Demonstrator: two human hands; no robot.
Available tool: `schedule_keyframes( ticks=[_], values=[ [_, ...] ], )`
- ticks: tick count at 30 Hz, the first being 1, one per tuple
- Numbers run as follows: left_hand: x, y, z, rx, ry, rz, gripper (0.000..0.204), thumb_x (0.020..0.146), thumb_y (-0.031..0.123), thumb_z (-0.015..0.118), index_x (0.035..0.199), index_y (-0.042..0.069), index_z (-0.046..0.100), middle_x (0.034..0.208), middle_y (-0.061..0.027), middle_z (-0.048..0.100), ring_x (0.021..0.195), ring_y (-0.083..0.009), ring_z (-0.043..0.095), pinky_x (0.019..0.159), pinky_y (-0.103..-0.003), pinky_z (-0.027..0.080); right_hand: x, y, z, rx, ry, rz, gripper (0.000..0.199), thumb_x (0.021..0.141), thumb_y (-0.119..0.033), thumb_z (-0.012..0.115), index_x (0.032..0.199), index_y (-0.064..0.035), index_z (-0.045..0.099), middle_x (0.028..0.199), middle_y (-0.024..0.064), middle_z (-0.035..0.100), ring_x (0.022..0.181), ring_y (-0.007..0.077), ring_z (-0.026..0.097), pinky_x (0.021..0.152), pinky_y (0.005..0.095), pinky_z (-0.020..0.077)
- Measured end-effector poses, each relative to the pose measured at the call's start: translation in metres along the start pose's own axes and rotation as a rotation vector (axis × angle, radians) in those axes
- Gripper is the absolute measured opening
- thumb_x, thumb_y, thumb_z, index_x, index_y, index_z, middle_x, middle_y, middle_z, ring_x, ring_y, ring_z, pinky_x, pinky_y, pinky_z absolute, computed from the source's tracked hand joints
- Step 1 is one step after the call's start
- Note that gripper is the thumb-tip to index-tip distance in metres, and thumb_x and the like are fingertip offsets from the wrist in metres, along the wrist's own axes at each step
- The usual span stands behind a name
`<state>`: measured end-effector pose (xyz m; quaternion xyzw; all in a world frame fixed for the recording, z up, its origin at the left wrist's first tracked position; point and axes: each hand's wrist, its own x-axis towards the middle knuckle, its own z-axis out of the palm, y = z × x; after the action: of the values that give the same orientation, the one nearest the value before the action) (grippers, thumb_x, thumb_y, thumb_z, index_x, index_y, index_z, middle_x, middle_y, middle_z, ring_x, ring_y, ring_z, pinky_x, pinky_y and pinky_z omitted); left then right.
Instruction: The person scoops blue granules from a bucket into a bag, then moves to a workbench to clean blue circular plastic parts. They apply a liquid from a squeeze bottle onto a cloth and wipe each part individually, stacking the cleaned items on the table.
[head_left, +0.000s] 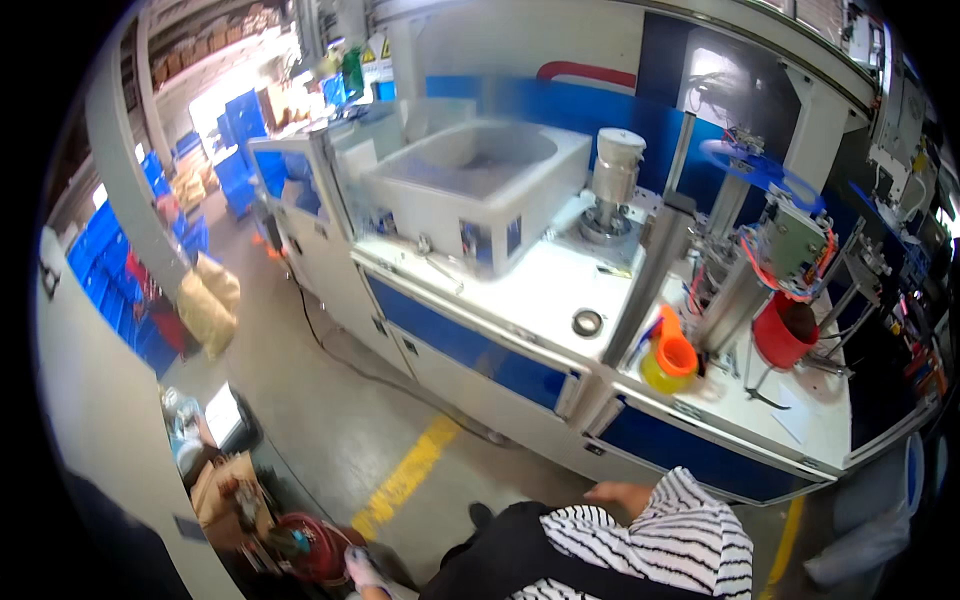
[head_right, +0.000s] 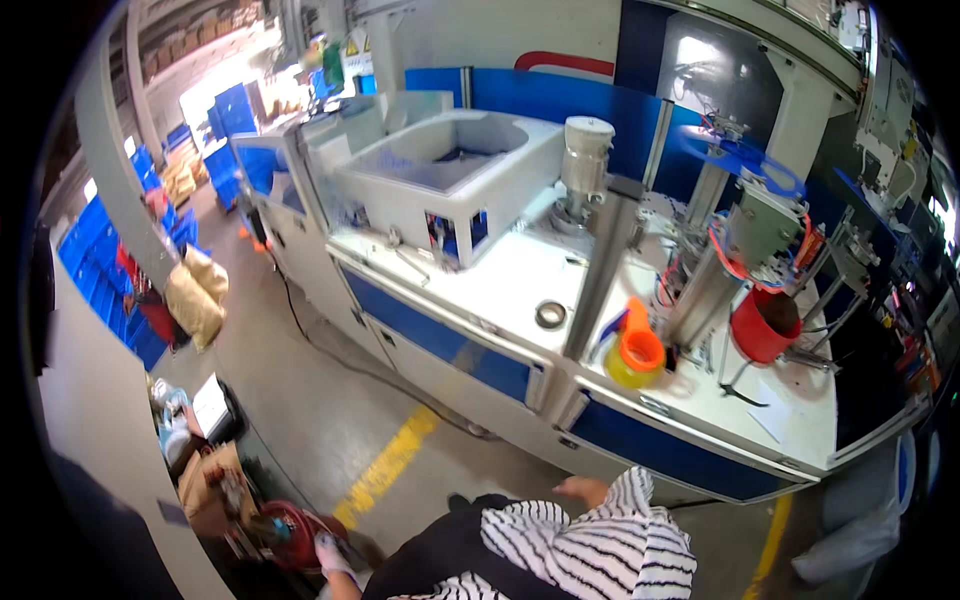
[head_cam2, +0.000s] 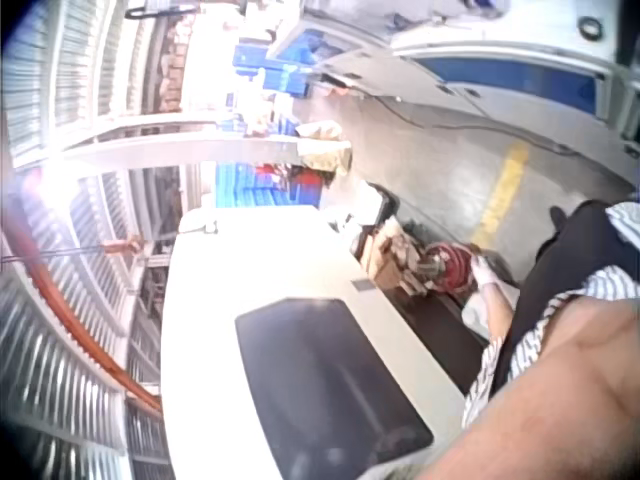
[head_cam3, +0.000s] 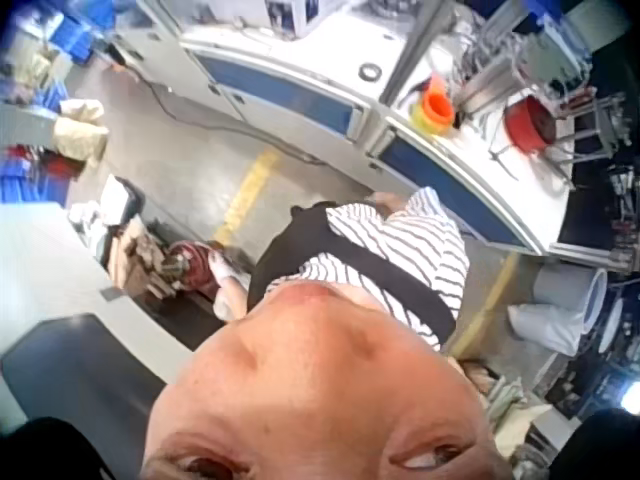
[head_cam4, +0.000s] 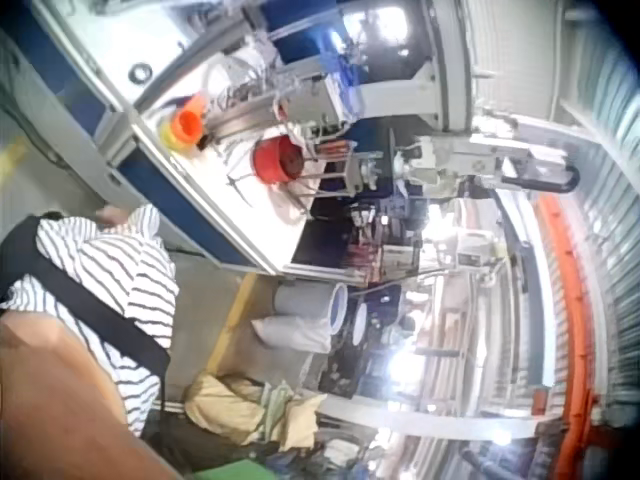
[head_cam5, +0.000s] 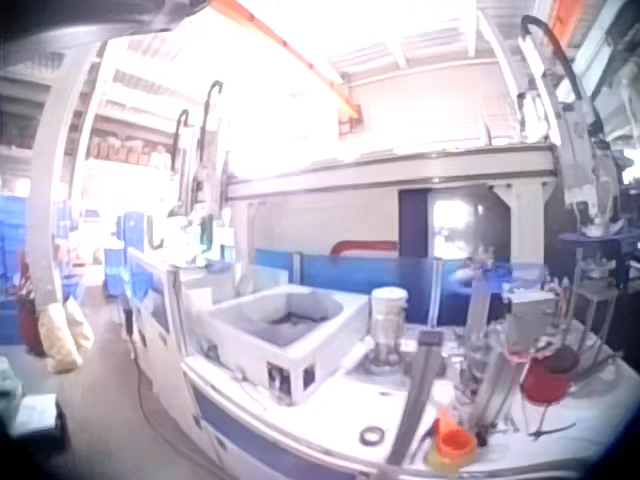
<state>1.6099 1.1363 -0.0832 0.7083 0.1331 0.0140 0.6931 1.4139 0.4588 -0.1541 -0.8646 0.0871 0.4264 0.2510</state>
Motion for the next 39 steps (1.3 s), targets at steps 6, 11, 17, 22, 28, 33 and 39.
schedule_keyframes(
  ticks=[6, 11, 17, 22, 28, 33, 39],
  values=[
    [0.050, 0.024, 0.006, 0.664, -0.367, -0.589, 0.024, 0.091, 0.019, 0.050, 0.108, 0.004, 0.059, 0.095, -0.0091, 0.061, 0.085, -0.0220, 0.057, 0.081, -0.031, 0.045, 0.018, -0.329, -0.232, 0.420, 0.454, -0.694, 0.048, 0.097, -0.038, 0.051, 0.133, -0.0065, 0.051, 0.131, 0.0155, 0.056, 0.120, 0.0302, 0.053, 0.103, 0.0390, 0.0409],
    [0.172, 0.042, 0.036, 0.596, -0.378, -0.659, 0.019, 0.091, 0.021, 0.051, 0.101, 0.007, 0.059, 0.085, -0.0063, 0.058, 0.075, -0.0200, 0.054, 0.071, -0.031, 0.043, -0.070, -0.363, -0.453, 0.339, 1.458, -0.589, 0.025, 0.095, -0.022, 0.057, 0.116, -0.0125, 0.066, 0.103, 0.0103, 0.068, 0.098, 0.0227, 0.065, 0.092, 0.0308, 0.0479],
    [0.336, 0.057, 0.074, 0.519, -0.375, -0.679, 0.014, 0.092, 0.023, 0.052, 0.093, 0.011, 0.060, 0.074, -0.0029, 0.055, 0.063, -0.0176, 0.051, 0.058, -0.031, 0.041, -0.126, -0.276, -0.610, 0.092, 2.171, 0.037, 0.050, 0.086, -0.016, 0.061, 0.133, -0.0097, 0.045, 0.144, 0.0098, 0.043, 0.091, 0.0272, 0.065, 0.080, 0.0362, 0.0516],
    [0.467, 0.083, 0.087, 0.236, -0.237, -0.552, 0.014, 0.093, 0.025, 0.053, 0.087, 0.015, 0.060, 0.065, 0.0000, 0.052, 0.053, -0.0156, 0.048, 0.048, -0.031, 0.039, -0.142, -0.243, -0.662, -0.168, 1.851, 0.669, 0.061, 0.082, -0.017, 0.065, 0.136, -0.0092, 0.039, 0.158, 0.0068, 0.014, 0.097, 0.0361, 0.065, 0.074, 0.0481, 0.0544],
    [0.544, 0.148, 0.217, 0.135, -0.182, -0.371, 0.041, 0.093, 0.025, 0.055, 0.132, 0.019, 0.047, 0.084, -0.0004, 0.057, 0.058, -0.0108, 0.047, 0.047, -0.026, 0.038, -0.150, -0.217, -0.689, -0.390, 1.731, 0.889, 0.053, 0.080, -0.012, 0.061, 0.130, -0.0082, 0.043, 0.159, 0.0063, 0.012, 0.081, 0.0358, 0.067, 0.063, 0.0456, 0.0565],
    [0.534, 0.098, 0.250, 0.266, -0.693, -0.594, 0.051, 0.090, 0.035, 0.060, 0.131, 0.007, 0.048, 0.090, -0.0054, 0.061, 0.070, -0.0247, 0.055, 0.066, -0.039, 0.049, -0.142, -0.203, -0.697, -0.696, 1.614, 1.045, 0.053, 0.077, -0.009, 0.060, 0.128, -0.0117, 0.044, 0.160, 0.0053, 0.010, 0.066, 0.0287, 0.067, 0.052, 0.0373, 0.0566],
    [0.488, 0.073, 0.254, 0.915, -0.825, -0.528, 0.045, 0.091, 0.028, 0.057, 0.131, 0.009, 0.049, 0.108, -0.0059, 0.063, 0.094, -0.0245, 0.060, 0.077, -0.043, 0.048, -0.155, -0.202, -0.687, -0.708, 1.485, 0.996, 0.079, 0.075, -0.011, 0.062, 0.146, -0.0204, 0.030, 0.159, 0.0061, 0.016, 0.070, 0.0289, 0.069, 0.053, 0.0361, 0.0565]
  ],
)
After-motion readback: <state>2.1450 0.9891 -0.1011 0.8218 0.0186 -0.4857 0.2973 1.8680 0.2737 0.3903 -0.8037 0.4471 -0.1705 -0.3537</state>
